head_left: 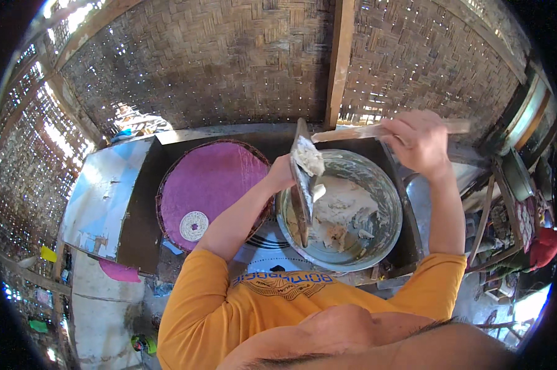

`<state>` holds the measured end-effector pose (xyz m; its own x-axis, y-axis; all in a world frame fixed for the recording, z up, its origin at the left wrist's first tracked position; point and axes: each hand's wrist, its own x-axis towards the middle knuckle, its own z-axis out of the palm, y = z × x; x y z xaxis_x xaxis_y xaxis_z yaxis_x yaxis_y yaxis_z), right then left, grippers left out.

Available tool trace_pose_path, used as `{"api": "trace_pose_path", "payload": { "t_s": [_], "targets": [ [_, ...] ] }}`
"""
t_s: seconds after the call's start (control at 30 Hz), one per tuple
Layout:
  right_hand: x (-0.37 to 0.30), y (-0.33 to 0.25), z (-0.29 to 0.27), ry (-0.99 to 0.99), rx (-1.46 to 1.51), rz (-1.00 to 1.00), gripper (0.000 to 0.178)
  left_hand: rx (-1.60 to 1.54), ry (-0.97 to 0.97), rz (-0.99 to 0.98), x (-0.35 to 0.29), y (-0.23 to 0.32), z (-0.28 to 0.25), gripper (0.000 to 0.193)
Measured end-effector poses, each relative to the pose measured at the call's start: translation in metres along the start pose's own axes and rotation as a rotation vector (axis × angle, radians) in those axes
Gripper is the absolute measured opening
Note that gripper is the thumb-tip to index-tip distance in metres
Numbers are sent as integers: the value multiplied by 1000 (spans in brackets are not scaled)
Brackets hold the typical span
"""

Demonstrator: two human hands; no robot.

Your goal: The person prepares and cooks crackers by placing dough-covered trays into a large pot and then using a press to mold small circles of dough onto a tray.

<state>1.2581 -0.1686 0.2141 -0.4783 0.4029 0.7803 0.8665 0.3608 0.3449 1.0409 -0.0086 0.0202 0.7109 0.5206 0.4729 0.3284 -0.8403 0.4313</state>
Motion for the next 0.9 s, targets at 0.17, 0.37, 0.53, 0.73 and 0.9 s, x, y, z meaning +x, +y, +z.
{"api": "trace_pose_path", "payload": {
  "t_s": [0.17, 0.37, 0.53, 0.73, 0.9],
  "targets": [
    [-4, 7, 13, -263, 51, -165, 21, -85, -7, 44, 11, 14, 3, 34],
    [-11, -19, 57, -285, 144, -315, 12, -11, -79, -59, 18, 35, -1, 38],
    [-7, 17, 10, -138, 65, -11, 14, -193, -44, -158, 7, 3, -2, 37],
    [-14, 14, 3, -224, 102, -76, 15, 4, 15, 3, 11, -1, 3, 38],
    [-15, 20, 16, -258, 84, -104, 16, 76, -85, -121, 27, 52, -13, 37]
  ]
}}
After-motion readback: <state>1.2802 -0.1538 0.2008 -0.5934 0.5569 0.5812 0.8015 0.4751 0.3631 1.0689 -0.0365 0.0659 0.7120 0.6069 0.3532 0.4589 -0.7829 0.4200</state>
